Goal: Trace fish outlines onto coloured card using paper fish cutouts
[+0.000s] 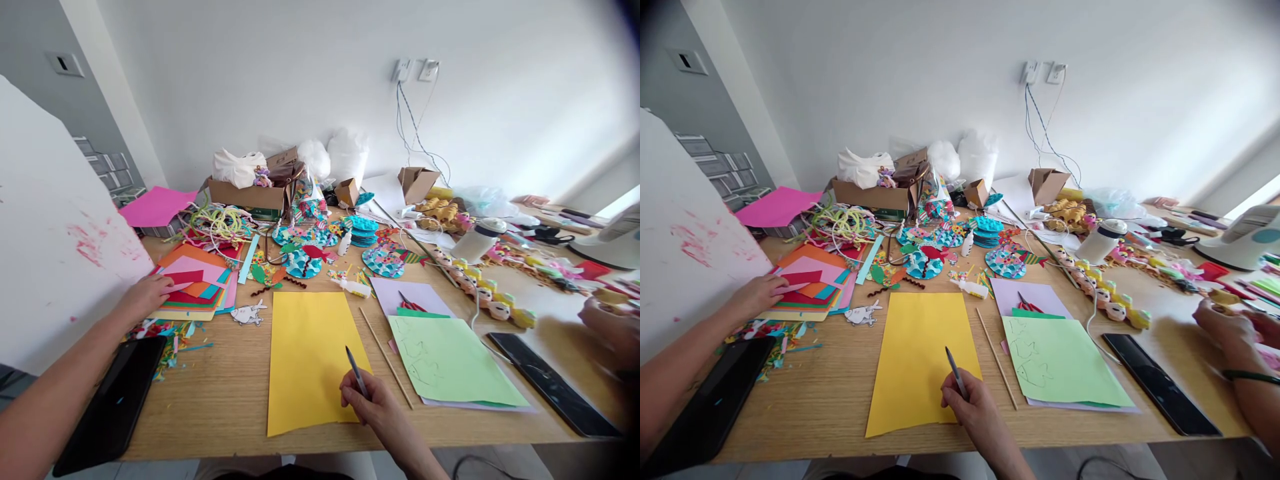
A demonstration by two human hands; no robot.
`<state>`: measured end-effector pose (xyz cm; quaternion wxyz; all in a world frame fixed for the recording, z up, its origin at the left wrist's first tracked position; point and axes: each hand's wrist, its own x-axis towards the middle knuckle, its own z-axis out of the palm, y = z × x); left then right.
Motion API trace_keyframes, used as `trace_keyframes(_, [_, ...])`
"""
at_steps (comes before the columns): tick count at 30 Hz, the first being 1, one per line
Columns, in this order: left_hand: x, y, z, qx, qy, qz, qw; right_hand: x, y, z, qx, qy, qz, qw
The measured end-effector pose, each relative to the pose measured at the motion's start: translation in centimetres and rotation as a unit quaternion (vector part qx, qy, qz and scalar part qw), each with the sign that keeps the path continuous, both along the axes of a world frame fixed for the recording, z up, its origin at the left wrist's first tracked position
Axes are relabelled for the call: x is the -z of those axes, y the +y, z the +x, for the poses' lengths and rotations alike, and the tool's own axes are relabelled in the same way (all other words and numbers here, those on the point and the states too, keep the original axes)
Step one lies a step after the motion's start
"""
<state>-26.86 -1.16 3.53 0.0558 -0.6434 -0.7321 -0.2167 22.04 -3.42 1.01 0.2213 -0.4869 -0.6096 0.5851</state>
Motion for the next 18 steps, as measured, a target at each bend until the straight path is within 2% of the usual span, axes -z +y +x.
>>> trace_keyframes(3, [-0.2,0.0,-1.0,0.009,0.035,-0.042,0.998,0.0,0.0,0.0,0.002,-0.002,0.001,1.0])
trace_keyframes(6, [-0.8,0.1,-1.3,-0.013,0.068,-0.059,0.996,0.3,0.2,0.0,0.001,0.0,0.004,1.0])
trace_keyframes(11, [-2.7,0.2,-0.2,-0.078,0.121,-0.062,0.988,0.7,0.3,-0.1,-0.01,-0.009,0.011,1.0])
trace_keyframes(18, [-5.5,0.5,1.0,-0.117,0.162,-0.105,0.974,0.6,0.0,-0.1,-0.008,-0.013,0.012,1.0])
